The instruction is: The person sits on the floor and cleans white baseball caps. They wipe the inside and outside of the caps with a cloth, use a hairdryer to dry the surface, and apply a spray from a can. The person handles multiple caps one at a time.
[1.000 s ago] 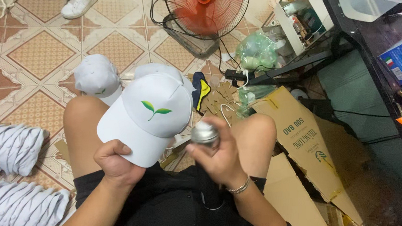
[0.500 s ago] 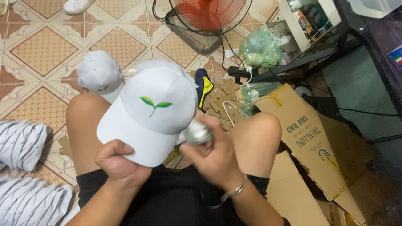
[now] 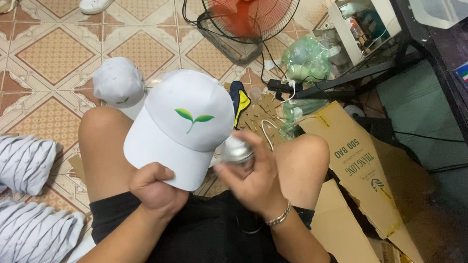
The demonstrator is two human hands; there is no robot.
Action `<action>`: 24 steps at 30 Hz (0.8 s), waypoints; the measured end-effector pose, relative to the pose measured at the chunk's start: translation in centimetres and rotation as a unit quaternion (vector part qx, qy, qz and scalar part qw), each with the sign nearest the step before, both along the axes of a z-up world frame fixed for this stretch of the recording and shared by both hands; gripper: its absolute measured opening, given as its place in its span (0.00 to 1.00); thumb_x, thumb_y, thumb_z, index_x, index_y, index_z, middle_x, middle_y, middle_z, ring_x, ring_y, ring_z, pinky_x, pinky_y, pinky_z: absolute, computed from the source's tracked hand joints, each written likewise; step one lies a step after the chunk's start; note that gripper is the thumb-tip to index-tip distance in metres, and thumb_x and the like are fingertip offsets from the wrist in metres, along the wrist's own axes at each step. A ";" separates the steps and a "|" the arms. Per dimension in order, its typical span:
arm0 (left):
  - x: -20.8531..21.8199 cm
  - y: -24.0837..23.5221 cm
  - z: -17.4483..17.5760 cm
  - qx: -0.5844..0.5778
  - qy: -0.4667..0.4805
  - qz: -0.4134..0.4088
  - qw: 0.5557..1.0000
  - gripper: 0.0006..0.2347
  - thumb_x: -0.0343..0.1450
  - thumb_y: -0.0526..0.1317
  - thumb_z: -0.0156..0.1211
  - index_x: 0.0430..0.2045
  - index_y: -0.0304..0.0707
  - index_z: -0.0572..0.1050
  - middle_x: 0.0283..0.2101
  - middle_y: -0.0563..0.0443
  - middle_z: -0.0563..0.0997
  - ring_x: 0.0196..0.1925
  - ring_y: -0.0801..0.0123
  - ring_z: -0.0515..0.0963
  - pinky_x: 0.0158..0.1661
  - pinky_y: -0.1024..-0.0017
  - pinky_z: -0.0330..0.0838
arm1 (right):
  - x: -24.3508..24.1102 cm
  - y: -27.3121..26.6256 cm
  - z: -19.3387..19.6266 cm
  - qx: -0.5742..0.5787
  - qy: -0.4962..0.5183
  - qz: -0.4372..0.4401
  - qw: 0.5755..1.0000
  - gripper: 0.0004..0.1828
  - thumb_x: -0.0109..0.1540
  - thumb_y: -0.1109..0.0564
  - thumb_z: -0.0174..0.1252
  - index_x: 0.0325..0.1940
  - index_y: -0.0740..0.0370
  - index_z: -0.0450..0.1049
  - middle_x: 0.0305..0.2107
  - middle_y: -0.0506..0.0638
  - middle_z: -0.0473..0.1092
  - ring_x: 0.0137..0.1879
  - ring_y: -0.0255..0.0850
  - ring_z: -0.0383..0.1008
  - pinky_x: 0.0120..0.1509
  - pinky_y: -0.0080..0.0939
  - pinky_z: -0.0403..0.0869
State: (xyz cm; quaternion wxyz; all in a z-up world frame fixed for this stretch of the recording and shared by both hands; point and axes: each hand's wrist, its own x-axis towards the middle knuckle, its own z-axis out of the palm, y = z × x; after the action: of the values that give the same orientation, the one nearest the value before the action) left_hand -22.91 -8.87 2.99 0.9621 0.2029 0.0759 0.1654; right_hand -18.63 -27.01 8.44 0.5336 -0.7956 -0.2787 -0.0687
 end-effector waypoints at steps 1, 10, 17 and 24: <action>0.0 -0.1 -0.8 0.004 -0.001 -0.006 1.000 0.29 0.53 0.30 0.45 0.53 0.19 0.68 0.48 0.36 0.76 0.53 0.46 0.76 0.60 0.52 0.71 | 0.0 0.1 0.3 -0.004 -0.015 0.021 1.000 0.33 0.58 0.56 0.72 0.63 0.58 0.63 0.44 0.53 0.74 0.48 0.39 0.80 0.50 0.37 0.80; -0.7 1.1 -9.1 0.600 -0.041 0.113 0.791 0.05 0.62 0.28 0.59 0.28 0.33 0.73 0.36 0.46 0.76 0.37 0.63 0.76 0.35 0.72 0.69 | 0.2 0.8 0.8 -0.006 0.001 0.074 0.997 0.32 0.59 0.57 0.71 0.64 0.58 0.64 0.46 0.53 0.74 0.48 0.39 0.79 0.52 0.38 0.80; -1.4 0.2 -5.0 0.461 -0.049 0.063 0.884 0.25 0.58 0.30 0.48 0.53 0.22 0.63 0.48 0.44 0.71 0.48 0.63 0.72 0.52 0.70 0.69 | 2.2 1.6 2.2 0.033 0.036 -0.007 0.999 0.31 0.61 0.57 0.70 0.63 0.57 0.63 0.42 0.48 0.75 0.45 0.35 0.80 0.49 0.35 0.81; -1.2 0.3 -2.4 0.517 -0.050 0.052 0.853 0.23 0.57 0.29 0.47 0.49 0.23 0.65 0.43 0.45 0.72 0.42 0.64 0.72 0.45 0.68 0.72 | 1.5 1.9 2.0 0.035 0.075 0.057 0.995 0.34 0.58 0.56 0.72 0.63 0.58 0.63 0.40 0.48 0.75 0.43 0.34 0.78 0.47 0.33 0.79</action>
State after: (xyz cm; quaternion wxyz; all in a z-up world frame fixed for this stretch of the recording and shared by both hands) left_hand -24.07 -8.54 0.57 0.7111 0.6580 -0.0581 0.2407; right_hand -17.16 -25.08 10.46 0.5836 -0.7620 -0.2803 0.0127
